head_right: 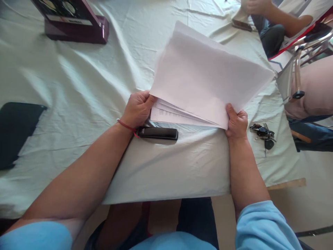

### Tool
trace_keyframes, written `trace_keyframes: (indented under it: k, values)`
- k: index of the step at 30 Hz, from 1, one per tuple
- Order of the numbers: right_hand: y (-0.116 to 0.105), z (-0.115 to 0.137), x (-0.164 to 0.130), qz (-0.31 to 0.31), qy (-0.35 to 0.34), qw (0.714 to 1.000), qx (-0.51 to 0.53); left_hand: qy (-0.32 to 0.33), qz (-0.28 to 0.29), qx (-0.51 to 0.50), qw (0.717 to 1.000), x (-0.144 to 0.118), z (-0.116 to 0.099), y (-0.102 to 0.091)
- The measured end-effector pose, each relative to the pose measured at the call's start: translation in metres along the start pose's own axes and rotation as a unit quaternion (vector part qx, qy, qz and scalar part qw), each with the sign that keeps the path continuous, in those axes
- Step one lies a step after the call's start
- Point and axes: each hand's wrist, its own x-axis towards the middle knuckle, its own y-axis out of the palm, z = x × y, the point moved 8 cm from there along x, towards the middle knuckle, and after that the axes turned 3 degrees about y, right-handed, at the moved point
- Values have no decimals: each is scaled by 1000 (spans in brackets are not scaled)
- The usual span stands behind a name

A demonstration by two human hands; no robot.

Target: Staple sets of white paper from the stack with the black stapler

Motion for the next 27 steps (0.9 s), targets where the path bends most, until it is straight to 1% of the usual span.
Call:
trace_keyframes:
  k: [2,5,6,8,10,12,16,19,22,24,27]
  values:
    - [0,0,1,-2,-4,1000,1,-19,12,-35,999,-1,1,3]
    - [0,2,2,-9,-18,1000,7,-42,52,-102,993,-2,-1,12]
    - [0,3,2,-11,-23,1000,11,-45,64,-105,991,-3,-2,13]
    - [1,5,1,-13,-29,999,16,-45,75,-82,993,-3,-3,12]
    - [2,6,-1,-12,-31,999,20,-44,67,-52,995,-3,-2,9]
    - [4,8,-3,-8,-31,999,26,-39,50,-46,997,-3,0,6]
    - [7,11,-6,-2,-30,999,38,-14,16,-82,996,-1,0,6]
    - [5,11,-6,-9,-28,999,41,-24,-12,-125,992,0,4,8]
    - [4,9,-5,-10,-20,999,37,-28,-48,-162,985,0,7,4]
    - [4,7,-5,-6,-17,999,30,-20,-53,-133,990,1,8,1]
    - [4,8,-5,-2,-22,999,24,-12,-35,-50,998,1,11,-2]
